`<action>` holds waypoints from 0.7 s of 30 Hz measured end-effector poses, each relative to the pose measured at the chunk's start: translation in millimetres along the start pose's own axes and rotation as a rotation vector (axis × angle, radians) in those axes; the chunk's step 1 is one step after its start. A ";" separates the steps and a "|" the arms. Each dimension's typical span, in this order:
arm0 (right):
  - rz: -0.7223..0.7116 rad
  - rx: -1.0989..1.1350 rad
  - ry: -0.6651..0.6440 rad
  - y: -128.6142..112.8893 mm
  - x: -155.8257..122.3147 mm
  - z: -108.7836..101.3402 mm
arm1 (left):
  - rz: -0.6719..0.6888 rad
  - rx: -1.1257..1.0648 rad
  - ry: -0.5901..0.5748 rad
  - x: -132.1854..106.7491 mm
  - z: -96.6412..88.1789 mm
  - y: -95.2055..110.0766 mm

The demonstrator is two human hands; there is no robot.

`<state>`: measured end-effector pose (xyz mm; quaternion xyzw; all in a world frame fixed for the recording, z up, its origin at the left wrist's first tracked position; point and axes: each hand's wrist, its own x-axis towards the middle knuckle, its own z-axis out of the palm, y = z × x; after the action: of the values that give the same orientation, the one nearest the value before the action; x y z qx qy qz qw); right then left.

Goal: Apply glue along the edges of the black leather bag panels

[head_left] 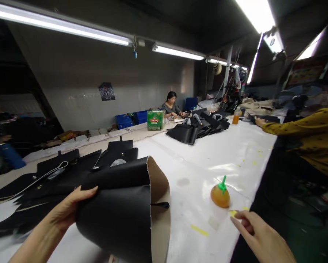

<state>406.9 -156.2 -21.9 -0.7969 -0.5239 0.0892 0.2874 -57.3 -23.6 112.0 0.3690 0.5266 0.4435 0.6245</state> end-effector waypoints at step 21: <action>-0.026 0.618 -0.085 20.7 68.2 29.6 | -0.007 0.226 -0.029 17.2 70.4 31.8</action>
<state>439.7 -90.9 -46.8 -0.6607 -0.4936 0.2737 0.4949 7.6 3.7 148.0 0.4414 0.5655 0.3736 0.5880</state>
